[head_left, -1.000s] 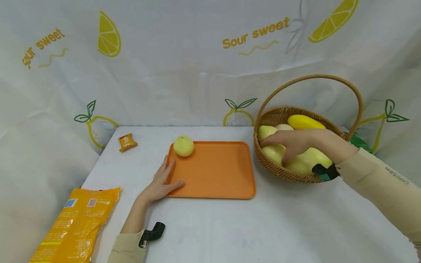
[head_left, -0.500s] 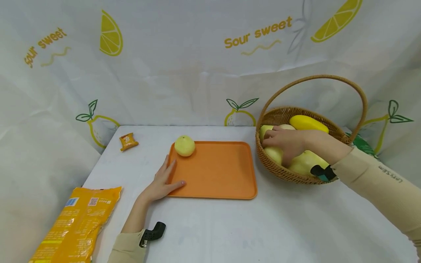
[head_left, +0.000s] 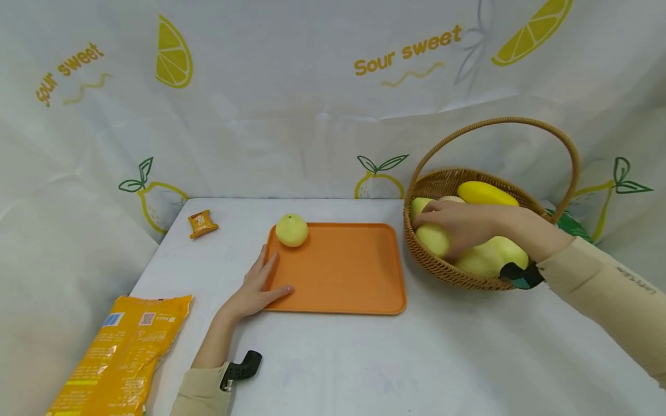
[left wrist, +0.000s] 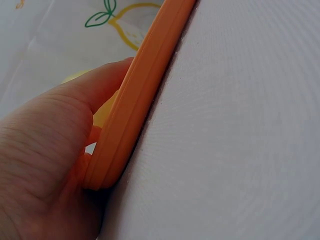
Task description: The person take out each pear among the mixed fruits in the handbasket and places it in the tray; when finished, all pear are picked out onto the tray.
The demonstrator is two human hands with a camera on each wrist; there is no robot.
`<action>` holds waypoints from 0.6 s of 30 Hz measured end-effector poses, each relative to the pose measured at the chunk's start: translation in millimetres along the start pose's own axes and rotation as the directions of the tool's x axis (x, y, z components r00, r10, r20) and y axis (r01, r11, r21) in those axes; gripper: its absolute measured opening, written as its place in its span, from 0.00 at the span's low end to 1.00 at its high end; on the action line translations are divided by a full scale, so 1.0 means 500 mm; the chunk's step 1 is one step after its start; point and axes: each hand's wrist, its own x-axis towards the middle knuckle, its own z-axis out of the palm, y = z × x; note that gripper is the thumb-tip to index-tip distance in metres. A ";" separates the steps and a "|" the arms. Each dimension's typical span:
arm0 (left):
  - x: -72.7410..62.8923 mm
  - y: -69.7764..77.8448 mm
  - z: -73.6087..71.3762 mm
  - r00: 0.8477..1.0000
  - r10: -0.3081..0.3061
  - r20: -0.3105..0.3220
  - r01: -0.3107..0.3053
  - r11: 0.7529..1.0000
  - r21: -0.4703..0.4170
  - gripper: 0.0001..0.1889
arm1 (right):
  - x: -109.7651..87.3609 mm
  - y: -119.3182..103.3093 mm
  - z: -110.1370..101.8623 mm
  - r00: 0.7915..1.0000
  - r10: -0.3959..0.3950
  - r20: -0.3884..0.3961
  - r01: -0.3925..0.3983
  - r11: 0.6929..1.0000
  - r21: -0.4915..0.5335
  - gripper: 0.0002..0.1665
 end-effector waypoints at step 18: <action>-0.003 0.000 0.000 1.000 -0.001 -0.001 0.001 1.000 -0.004 0.50 | -0.049 0.039 -0.002 0.981 0.191 -0.040 -0.151 0.871 0.467 0.41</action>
